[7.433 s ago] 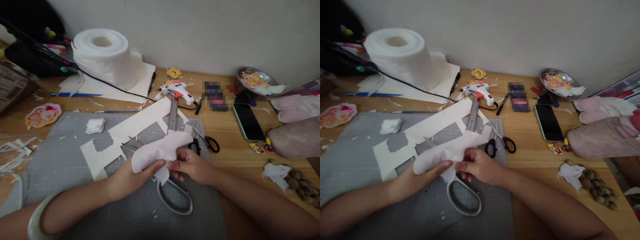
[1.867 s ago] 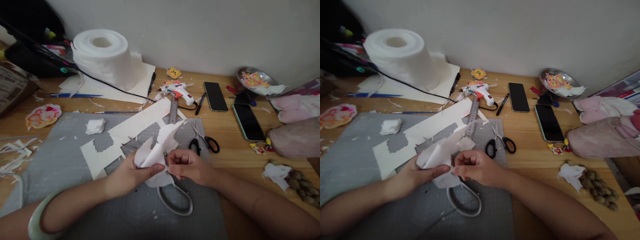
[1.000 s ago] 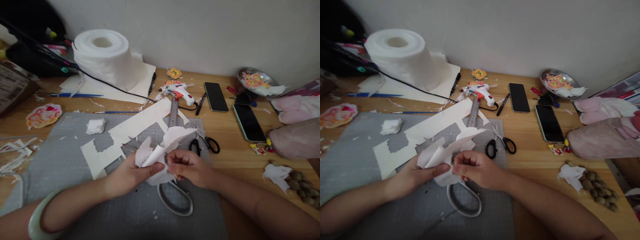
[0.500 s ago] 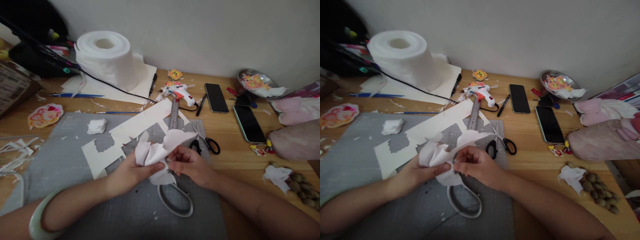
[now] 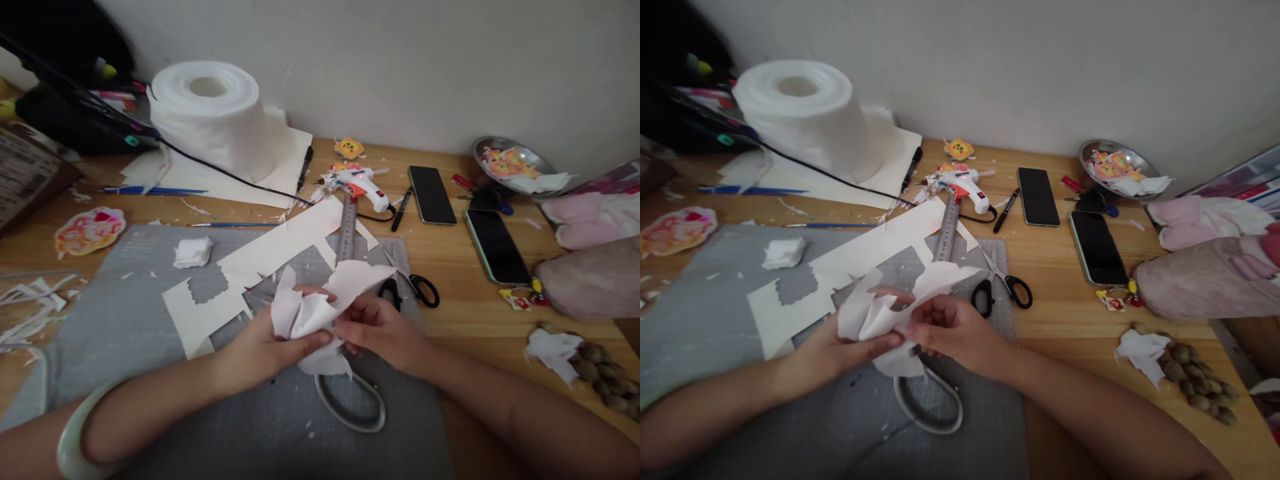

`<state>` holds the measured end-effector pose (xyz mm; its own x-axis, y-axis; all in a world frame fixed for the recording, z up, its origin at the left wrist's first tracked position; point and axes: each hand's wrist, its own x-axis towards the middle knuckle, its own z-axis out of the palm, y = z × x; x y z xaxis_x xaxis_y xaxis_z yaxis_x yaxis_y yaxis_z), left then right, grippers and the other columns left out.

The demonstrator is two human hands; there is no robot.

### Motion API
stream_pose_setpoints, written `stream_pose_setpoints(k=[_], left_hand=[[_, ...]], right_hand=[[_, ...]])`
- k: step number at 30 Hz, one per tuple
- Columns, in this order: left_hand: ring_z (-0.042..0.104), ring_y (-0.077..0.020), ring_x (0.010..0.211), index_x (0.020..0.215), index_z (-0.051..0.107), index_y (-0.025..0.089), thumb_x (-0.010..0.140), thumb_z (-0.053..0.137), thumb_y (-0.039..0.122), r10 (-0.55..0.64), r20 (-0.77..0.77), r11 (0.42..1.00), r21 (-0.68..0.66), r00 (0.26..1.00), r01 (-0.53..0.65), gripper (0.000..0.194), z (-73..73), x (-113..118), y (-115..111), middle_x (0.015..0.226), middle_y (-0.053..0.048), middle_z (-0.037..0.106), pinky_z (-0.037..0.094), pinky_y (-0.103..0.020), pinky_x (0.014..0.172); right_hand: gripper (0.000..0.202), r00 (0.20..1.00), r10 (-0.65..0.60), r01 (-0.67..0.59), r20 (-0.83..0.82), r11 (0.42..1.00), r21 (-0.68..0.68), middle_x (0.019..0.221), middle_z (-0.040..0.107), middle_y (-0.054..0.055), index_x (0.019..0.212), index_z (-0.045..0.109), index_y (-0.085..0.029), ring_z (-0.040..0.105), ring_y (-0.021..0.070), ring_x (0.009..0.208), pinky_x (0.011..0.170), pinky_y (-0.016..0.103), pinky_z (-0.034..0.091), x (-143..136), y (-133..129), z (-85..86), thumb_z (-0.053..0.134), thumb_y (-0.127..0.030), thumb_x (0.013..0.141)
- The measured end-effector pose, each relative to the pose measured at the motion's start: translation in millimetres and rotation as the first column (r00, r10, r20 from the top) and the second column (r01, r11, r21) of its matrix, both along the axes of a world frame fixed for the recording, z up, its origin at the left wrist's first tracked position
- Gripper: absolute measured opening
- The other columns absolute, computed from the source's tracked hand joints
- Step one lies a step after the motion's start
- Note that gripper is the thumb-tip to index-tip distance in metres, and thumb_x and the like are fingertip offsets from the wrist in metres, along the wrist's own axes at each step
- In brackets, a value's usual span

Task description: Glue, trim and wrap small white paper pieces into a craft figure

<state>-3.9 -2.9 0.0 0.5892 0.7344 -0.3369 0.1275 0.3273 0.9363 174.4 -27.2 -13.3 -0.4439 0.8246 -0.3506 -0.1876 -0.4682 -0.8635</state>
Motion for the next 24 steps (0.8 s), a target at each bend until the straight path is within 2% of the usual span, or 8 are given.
stream_pose_setpoints(k=[4,7,10,13,16,18,20,24], left_hand=[[0.055,-0.0144,0.073,0.091,0.05,0.017,0.068,0.063,0.025,-0.035,-0.012,0.998,0.044,0.999,0.036,0.028,-1.3,-1.1,-2.4,0.078,0.0,0.059,0.046,-0.022,0.066],[0.052,-0.012,0.066,0.08,0.053,0.016,0.075,0.055,0.031,-0.042,-0.043,0.997,0.065,0.998,0.045,0.016,-0.9,-1.5,-3.1,0.07,0.001,0.057,0.045,-0.02,0.062],[0.05,-0.0107,0.059,0.08,0.054,0.016,0.08,0.046,0.04,0.014,-0.05,1.0,0.021,0.999,-0.013,0.026,-0.4,-1.3,-3.9,0.067,0.002,0.055,0.044,-0.019,0.056],[0.05,-0.0113,0.057,0.08,0.052,0.015,0.079,0.044,0.048,0.053,-0.041,0.998,-0.025,0.998,-0.054,0.034,-0.8,-1.0,-4.3,0.068,0.0,0.056,0.045,-0.02,0.054],[0.051,-0.0115,0.057,0.075,0.053,0.014,0.08,0.042,0.05,-0.003,-0.035,1.0,0.03,0.999,0.004,0.038,-1.1,-1.1,-3.5,0.068,-0.001,0.056,0.045,-0.02,0.054],[0.05,-0.0114,0.057,0.079,0.054,0.014,0.082,0.041,0.047,-0.028,-0.056,0.994,0.105,0.998,0.034,0.035,-1.4,-1.7,-2.7,0.067,0.0,0.055,0.045,-0.019,0.054],[0.052,-0.0123,0.062,0.09,0.055,0.015,0.084,0.039,0.041,-0.06,-0.081,0.98,0.187,0.995,0.074,0.03,-2.0,-2.7,-2.1,0.071,0.0,0.057,0.046,-0.02,0.059],[0.052,-0.0176,0.095,0.111,0.049,0.017,0.085,0.041,0.029,-0.125,-0.135,0.917,0.362,0.983,0.167,0.03,-3.2,-4.9,-2.5,0.1,-0.005,0.059,0.041,-0.026,0.088]], right_hand=[[0.017,0.999,0.034,-0.035,0.023,0.999,0.04,0.058,0.047,-0.005,0.075,0.051,-0.013,0.039,0.0032,0.047,0.043,0.017,0.03,-1.7,-2.4,2.7,0.06,-0.027,0.072],[0.014,0.999,0.05,-0.05,0.003,0.996,0.079,0.054,0.044,-0.006,0.072,0.05,-0.015,0.036,0.0035,0.046,0.042,0.017,0.028,-1.0,-3.0,2.4,0.057,-0.027,0.074],[0.024,0.998,0.061,-0.06,-0.015,0.994,0.093,0.051,0.043,-0.006,0.06,0.043,-0.016,0.036,0.0035,0.045,0.043,0.018,0.029,1.0,-1.8,1.3,0.056,-0.029,0.074],[0.025,0.999,0.014,-0.013,-0.033,0.999,0.046,0.05,0.043,-0.007,0.061,0.041,-0.016,0.038,0.0035,0.044,0.043,0.017,0.031,1.9,-0.5,1.6,0.057,-0.03,0.074],[0.018,0.999,0.006,-0.005,-0.036,1.0,0.029,0.058,0.05,-0.005,0.071,0.048,-0.015,0.042,0.0033,0.048,0.044,0.016,0.032,0.7,-0.3,4.0,0.058,-0.029,0.075],[0.017,0.999,0.035,-0.034,-0.015,0.999,0.041,0.065,0.055,-0.002,0.075,0.051,-0.014,0.044,0.0034,0.051,0.045,0.015,0.033,-0.3,-0.4,5.5,0.06,-0.028,0.074],[0.02,0.998,0.058,-0.058,0.005,0.997,0.04,0.068,0.057,-0.001,0.079,0.053,-0.013,0.046,0.0038,0.053,0.046,0.015,0.033,-0.6,-0.6,5.5,0.061,-0.029,0.073],[0.02,0.997,0.077,-0.078,0.015,0.995,0.055,0.066,0.054,-0.002,0.084,0.055,-0.012,0.047,0.0045,0.054,0.047,0.016,0.034,0.5,-1.0,1.6,0.06,-0.028,0.074]])
